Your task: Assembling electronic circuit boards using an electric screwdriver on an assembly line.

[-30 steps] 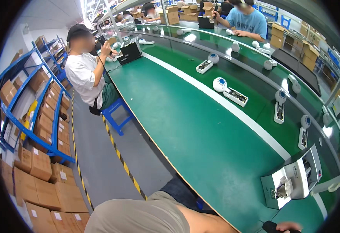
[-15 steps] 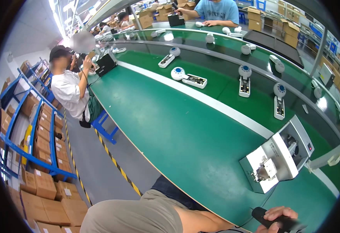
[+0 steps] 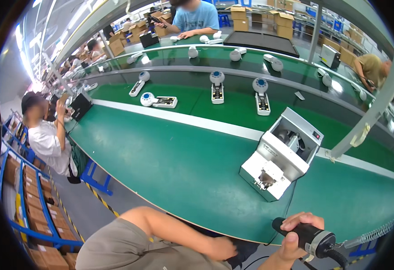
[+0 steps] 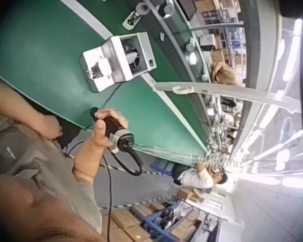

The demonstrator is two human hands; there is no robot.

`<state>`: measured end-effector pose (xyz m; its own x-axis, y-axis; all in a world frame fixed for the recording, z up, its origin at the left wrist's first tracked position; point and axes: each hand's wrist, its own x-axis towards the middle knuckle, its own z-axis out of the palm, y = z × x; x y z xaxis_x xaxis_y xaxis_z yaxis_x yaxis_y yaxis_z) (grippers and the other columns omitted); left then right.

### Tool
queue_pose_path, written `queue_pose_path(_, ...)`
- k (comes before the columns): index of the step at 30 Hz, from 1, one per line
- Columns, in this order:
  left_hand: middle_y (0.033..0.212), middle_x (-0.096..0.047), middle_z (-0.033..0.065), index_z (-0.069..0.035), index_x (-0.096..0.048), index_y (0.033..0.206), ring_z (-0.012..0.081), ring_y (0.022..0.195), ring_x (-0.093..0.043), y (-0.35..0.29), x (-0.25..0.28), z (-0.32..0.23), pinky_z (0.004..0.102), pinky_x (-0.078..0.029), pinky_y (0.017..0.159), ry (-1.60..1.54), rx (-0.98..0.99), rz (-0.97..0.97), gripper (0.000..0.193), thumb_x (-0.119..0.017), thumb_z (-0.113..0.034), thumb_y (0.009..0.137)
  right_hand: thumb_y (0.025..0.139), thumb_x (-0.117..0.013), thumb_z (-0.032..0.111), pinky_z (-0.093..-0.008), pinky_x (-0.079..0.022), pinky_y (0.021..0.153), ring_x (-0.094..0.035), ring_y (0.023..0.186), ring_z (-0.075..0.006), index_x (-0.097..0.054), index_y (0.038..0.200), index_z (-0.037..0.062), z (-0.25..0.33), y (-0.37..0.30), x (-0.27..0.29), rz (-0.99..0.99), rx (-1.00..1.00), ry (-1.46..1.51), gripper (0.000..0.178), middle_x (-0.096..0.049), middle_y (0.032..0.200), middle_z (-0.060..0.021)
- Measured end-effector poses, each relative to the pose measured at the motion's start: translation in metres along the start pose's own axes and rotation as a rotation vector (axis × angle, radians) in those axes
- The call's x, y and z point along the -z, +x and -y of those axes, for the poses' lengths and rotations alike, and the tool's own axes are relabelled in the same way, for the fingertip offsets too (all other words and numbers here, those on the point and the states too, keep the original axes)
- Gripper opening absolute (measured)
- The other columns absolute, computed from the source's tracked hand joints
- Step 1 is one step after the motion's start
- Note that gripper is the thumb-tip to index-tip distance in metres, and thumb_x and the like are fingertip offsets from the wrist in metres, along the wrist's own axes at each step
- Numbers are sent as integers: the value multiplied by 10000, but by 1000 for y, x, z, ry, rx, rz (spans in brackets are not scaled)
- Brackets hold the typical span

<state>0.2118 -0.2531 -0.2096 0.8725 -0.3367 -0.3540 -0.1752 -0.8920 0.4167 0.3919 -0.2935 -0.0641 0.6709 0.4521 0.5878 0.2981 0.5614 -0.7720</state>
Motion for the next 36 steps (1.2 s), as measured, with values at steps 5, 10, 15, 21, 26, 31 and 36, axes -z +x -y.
queue_pose_path(5,803,-666,174,7,-644,848,392,737,-610,-92,147,16,449,-499,674,-228,-57,380,304,-633,-285,764,773,-729,276,-225,-432,502,-507,528,-131,-492,1019,32,-8,2,4,-15,-26,103,420,-546,644,-50)
queue_pose_path(10,755,-662,130,-65,-652,819,366,681,-597,-102,253,90,439,-482,629,90,407,90,264,-583,-317,787,782,-722,250,-227,-437,492,-525,522,-144,-500,1032,27,-14,-2,12,-77,-25,107,402,-548,636,-57)
queue_pose_path(15,951,-615,84,-87,-615,955,313,836,-601,-73,280,246,395,-487,717,546,574,-797,248,-640,-165,720,745,-742,109,-239,-462,494,-557,527,-159,-532,1013,1,-10,-7,8,-65,-54,172,358,-600,675,-91)
queue_pose_path(21,1077,-566,78,-161,-553,1192,258,894,-587,-8,297,337,391,-439,737,1036,534,-672,350,-501,-200,848,708,-725,-18,-242,-458,512,-563,578,-152,-540,1040,-17,-26,-18,16,-20,-78,131,380,-601,699,-100)
queue_pose_path(26,1096,-569,145,-41,-615,932,345,904,-538,-28,278,413,439,-432,807,605,669,-780,216,-540,-213,826,687,-769,42,-228,-448,573,-548,589,-121,-608,963,24,1,2,9,9,-61,-95,320,-628,711,-32)
queue_pose_path(31,1085,-589,177,-31,-600,880,306,959,-554,-16,286,374,492,-361,969,1196,298,-854,161,-500,-131,804,688,-775,69,-232,-443,580,-539,587,-113,-607,978,47,0,4,19,-38,-26,-185,335,-623,703,-10)
queue_pose_path(36,804,-659,147,-40,-611,889,308,797,-619,-65,257,284,526,-308,1034,977,583,-343,172,-497,-148,818,691,-768,66,-235,-446,587,-531,584,-111,-604,987,52,4,3,16,-22,-14,-180,339,-622,706,-12)
